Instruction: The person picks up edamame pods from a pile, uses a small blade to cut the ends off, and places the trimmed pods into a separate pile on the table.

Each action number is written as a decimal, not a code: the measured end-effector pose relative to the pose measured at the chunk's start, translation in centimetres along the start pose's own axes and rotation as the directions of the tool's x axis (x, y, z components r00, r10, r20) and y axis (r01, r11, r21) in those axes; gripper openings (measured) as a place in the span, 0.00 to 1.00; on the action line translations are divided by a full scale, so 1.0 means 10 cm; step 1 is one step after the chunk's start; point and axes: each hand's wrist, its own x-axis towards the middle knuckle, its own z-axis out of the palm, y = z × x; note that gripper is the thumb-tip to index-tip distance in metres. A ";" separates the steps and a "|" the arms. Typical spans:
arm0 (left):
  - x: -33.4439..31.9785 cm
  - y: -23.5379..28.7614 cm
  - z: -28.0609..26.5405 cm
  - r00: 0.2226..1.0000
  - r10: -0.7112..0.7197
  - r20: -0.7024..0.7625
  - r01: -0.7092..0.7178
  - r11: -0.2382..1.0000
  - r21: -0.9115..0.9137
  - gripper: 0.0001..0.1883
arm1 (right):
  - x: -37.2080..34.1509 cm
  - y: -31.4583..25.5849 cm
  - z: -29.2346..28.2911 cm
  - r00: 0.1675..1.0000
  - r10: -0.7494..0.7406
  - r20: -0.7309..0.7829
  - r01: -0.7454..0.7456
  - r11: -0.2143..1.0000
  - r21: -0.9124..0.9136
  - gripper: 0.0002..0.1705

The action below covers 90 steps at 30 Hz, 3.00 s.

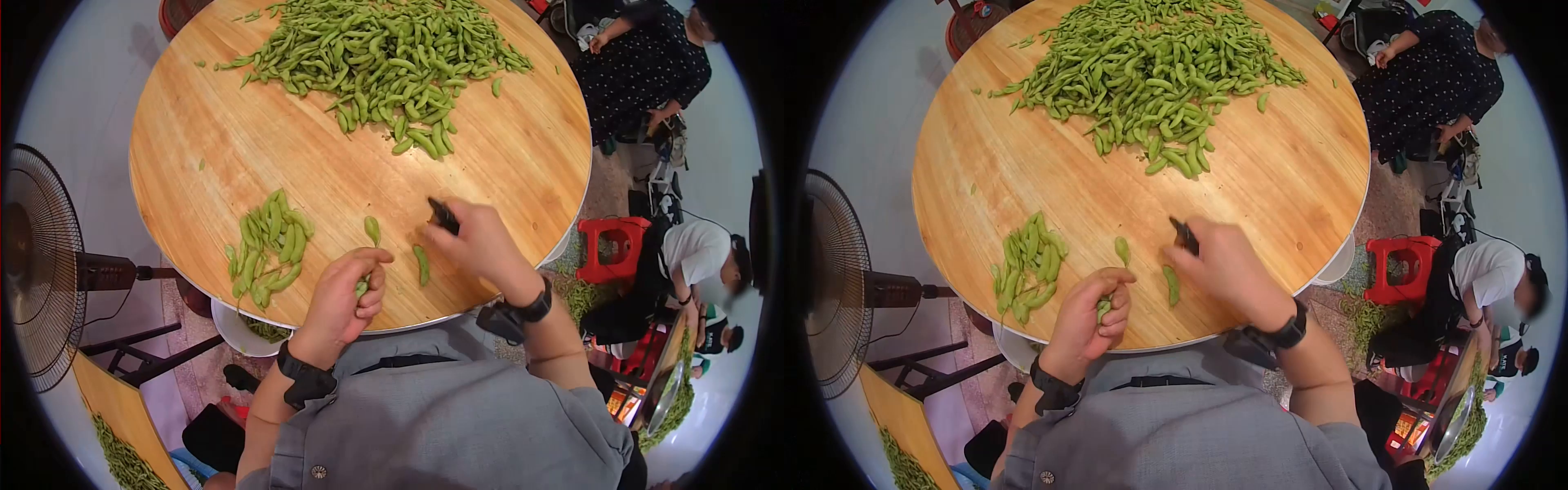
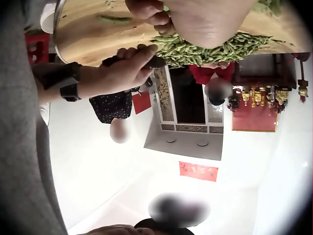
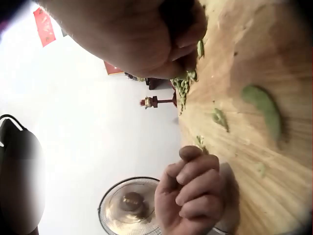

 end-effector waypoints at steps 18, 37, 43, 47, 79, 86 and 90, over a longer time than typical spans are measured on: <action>-0.01 -0.06 0.16 0.973 -0.189 0.133 0.184 0.982 0.050 0.17 | -0.13 -0.05 0.13 0.920 -0.073 0.385 -0.281 0.562 0.778 0.07; 0.09 -0.11 0.26 0.984 0.178 0.017 -0.173 0.924 0.341 0.08 | -0.34 0.01 0.12 0.888 -0.109 0.446 -0.334 0.513 0.791 0.21; 0.06 -0.06 0.24 0.983 0.184 0.029 -0.182 0.921 0.345 0.08 | -0.34 -0.04 0.07 0.870 -0.114 0.480 -0.375 0.480 0.793 0.22; 0.09 -0.09 0.18 0.957 0.281 0.066 -0.280 0.845 0.456 0.06 | -0.32 -0.03 0.11 0.884 -0.102 0.457 -0.330 0.555 0.763 0.23; 0.16 -0.18 0.14 0.953 -0.102 0.285 0.117 0.992 -0.039 0.10 | -0.18 0.07 0.12 0.863 -0.110 0.494 -0.466 0.209 0.860 0.03; 0.23 -0.27 0.23 0.854 0.359 0.376 -0.514 0.477 0.713 0.10 | -0.21 0.04 0.09 0.828 -0.035 0.560 -0.496 0.421 0.759 0.04; 0.07 -0.10 0.34 0.970 0.143 0.196 -0.243 0.614 0.751 0.12 | -0.22 0.00 0.03 0.814 -0.051 0.579 -0.487 0.485 0.727 0.05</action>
